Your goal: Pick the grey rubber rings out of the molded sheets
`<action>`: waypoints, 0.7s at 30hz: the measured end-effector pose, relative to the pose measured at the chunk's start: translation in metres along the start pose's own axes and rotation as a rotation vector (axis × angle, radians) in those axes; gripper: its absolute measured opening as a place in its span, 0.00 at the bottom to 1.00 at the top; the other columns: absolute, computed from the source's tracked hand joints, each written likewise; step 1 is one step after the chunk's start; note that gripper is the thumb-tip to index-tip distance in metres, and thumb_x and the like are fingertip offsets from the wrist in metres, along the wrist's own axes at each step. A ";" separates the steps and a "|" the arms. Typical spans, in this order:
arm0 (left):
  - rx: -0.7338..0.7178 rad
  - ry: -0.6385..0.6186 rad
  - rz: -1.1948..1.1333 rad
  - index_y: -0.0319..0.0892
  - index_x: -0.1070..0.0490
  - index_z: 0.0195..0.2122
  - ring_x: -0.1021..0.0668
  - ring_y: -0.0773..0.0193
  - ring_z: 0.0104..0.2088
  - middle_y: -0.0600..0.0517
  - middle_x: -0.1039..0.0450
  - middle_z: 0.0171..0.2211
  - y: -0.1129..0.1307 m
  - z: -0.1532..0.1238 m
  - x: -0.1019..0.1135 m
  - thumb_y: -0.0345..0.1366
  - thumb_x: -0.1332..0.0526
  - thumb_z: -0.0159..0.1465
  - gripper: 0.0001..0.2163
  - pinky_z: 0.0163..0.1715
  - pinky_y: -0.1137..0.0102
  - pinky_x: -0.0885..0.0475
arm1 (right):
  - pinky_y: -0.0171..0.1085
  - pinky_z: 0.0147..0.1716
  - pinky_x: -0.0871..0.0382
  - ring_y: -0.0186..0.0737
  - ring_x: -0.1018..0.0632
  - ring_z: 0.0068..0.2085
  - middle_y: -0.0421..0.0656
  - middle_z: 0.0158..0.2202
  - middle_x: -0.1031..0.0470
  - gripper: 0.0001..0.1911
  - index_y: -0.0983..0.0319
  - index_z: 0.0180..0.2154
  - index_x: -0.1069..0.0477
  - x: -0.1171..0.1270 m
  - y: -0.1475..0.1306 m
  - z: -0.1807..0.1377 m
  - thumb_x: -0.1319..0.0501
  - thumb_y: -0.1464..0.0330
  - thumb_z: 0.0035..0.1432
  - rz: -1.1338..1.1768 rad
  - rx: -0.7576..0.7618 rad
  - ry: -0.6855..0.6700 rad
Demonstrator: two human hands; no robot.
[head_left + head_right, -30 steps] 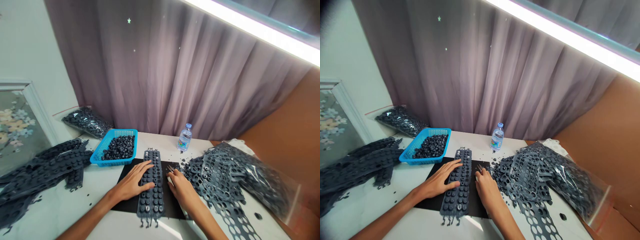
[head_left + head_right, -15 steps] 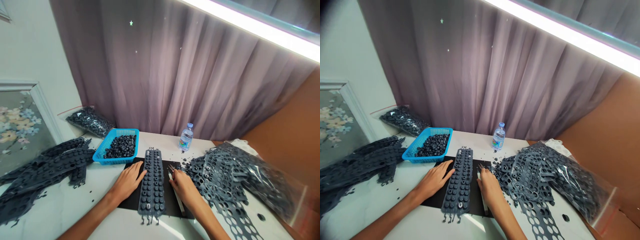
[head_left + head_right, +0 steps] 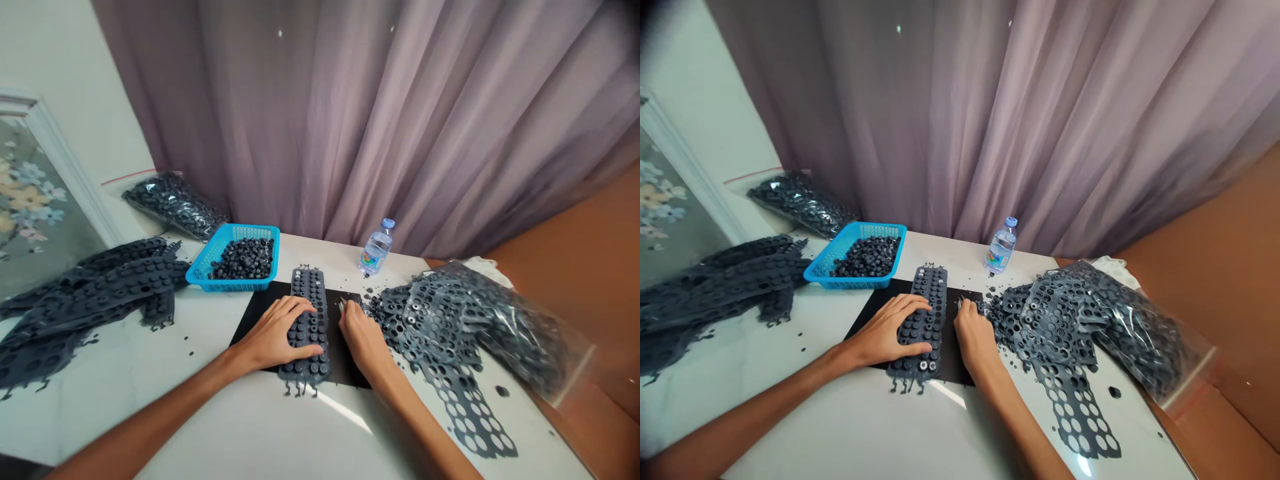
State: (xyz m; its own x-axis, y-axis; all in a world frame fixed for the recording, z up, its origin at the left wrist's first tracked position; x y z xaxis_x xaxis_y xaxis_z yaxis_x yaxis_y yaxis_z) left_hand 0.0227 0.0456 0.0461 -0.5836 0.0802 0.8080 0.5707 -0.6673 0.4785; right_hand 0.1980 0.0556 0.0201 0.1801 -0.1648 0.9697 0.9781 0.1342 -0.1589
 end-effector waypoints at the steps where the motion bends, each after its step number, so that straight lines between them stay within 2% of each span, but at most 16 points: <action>1: -0.001 -0.009 -0.014 0.52 0.31 0.60 0.28 0.48 0.62 0.49 0.31 0.63 0.001 0.000 -0.003 0.58 0.31 0.62 0.29 0.65 0.53 0.34 | 0.37 0.33 0.35 0.46 0.17 0.37 0.52 0.41 0.21 0.09 0.64 0.48 0.35 0.004 0.003 0.001 0.53 0.73 0.75 0.030 -0.001 0.014; 3: -0.003 -0.020 -0.029 0.53 0.31 0.60 0.29 0.48 0.62 0.49 0.31 0.62 0.000 0.000 -0.007 0.56 0.30 0.62 0.28 0.65 0.53 0.34 | 0.37 0.33 0.35 0.46 0.18 0.35 0.49 0.36 0.21 0.12 0.64 0.50 0.36 0.012 0.008 0.002 0.56 0.69 0.77 0.092 0.002 0.042; 5: -0.007 -0.017 -0.035 0.53 0.31 0.59 0.30 0.47 0.62 0.49 0.31 0.61 0.000 0.001 -0.010 0.55 0.29 0.62 0.28 0.65 0.51 0.34 | 0.37 0.34 0.33 0.45 0.19 0.34 0.46 0.33 0.22 0.16 0.66 0.56 0.39 0.021 0.011 0.004 0.59 0.67 0.78 0.152 0.017 0.068; 7: -0.021 -0.020 -0.043 0.53 0.30 0.59 0.31 0.46 0.62 0.48 0.32 0.61 0.002 0.000 -0.012 0.55 0.28 0.60 0.29 0.65 0.51 0.35 | 0.36 0.35 0.32 0.44 0.20 0.33 0.43 0.32 0.23 0.20 0.66 0.64 0.44 0.034 0.010 0.004 0.59 0.66 0.78 0.255 0.064 0.117; 9: -0.038 -0.035 -0.061 0.53 0.30 0.58 0.32 0.46 0.63 0.48 0.32 0.61 0.007 -0.001 -0.015 0.55 0.28 0.60 0.28 0.65 0.51 0.35 | 0.37 0.38 0.30 0.43 0.20 0.34 0.43 0.34 0.22 0.22 0.63 0.66 0.41 0.049 0.005 0.001 0.57 0.65 0.78 0.396 0.151 0.177; 11: -0.040 -0.048 -0.084 0.52 0.30 0.58 0.31 0.47 0.62 0.48 0.32 0.60 0.012 -0.002 -0.018 0.55 0.28 0.61 0.27 0.65 0.53 0.34 | 0.37 0.40 0.28 0.42 0.20 0.36 0.45 0.38 0.20 0.20 0.60 0.61 0.32 0.061 0.002 -0.003 0.54 0.64 0.77 0.508 0.226 0.193; 13: -0.022 -0.045 -0.108 0.51 0.30 0.57 0.30 0.48 0.61 0.49 0.31 0.58 0.014 -0.002 -0.018 0.54 0.30 0.62 0.26 0.64 0.54 0.33 | 0.36 0.39 0.27 0.41 0.19 0.36 0.46 0.41 0.19 0.19 0.59 0.55 0.26 0.065 0.005 -0.005 0.52 0.63 0.76 0.574 0.254 0.141; 15: 0.000 -0.046 -0.118 0.50 0.31 0.58 0.29 0.49 0.59 0.49 0.29 0.57 0.013 -0.002 -0.019 0.52 0.31 0.64 0.25 0.63 0.55 0.33 | 0.36 0.36 0.26 0.40 0.19 0.34 0.45 0.41 0.19 0.18 0.59 0.55 0.25 0.066 0.010 -0.008 0.51 0.64 0.76 0.610 0.272 0.072; 17: 0.008 -0.054 -0.114 0.50 0.32 0.58 0.29 0.49 0.59 0.49 0.30 0.57 0.011 -0.002 -0.021 0.51 0.31 0.65 0.24 0.63 0.54 0.33 | 0.37 0.41 0.26 0.40 0.19 0.37 0.44 0.41 0.19 0.17 0.59 0.56 0.26 0.066 0.015 -0.011 0.49 0.66 0.74 0.572 0.325 0.045; 19: 0.002 -0.063 -0.107 0.50 0.31 0.59 0.30 0.49 0.60 0.48 0.31 0.58 0.008 -0.001 -0.024 0.50 0.31 0.65 0.24 0.63 0.54 0.33 | 0.38 0.45 0.27 0.41 0.19 0.40 0.45 0.43 0.20 0.14 0.59 0.54 0.27 0.064 0.018 -0.014 0.46 0.66 0.73 0.487 0.369 0.084; 21: -0.007 -0.072 -0.105 0.51 0.31 0.59 0.31 0.48 0.61 0.48 0.32 0.60 0.006 -0.001 -0.025 0.51 0.31 0.64 0.25 0.64 0.54 0.34 | 0.39 0.44 0.28 0.42 0.21 0.39 0.45 0.41 0.21 0.11 0.59 0.50 0.27 0.062 0.021 -0.017 0.42 0.61 0.73 0.400 0.357 0.162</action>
State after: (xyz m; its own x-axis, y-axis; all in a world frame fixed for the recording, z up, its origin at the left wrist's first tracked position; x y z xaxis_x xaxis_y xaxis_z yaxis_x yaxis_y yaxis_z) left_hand 0.0404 0.0386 0.0285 -0.5967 0.2031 0.7764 0.5044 -0.6576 0.5596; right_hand 0.2317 0.0318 0.0732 0.5714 -0.1773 0.8013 0.7395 0.5347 -0.4090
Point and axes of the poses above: each hand's wrist, its own z-axis towards the middle knuckle, its own x-axis out of the back of the hand, y = z × x, the point moved 10 cm from there along z, towards the middle knuckle
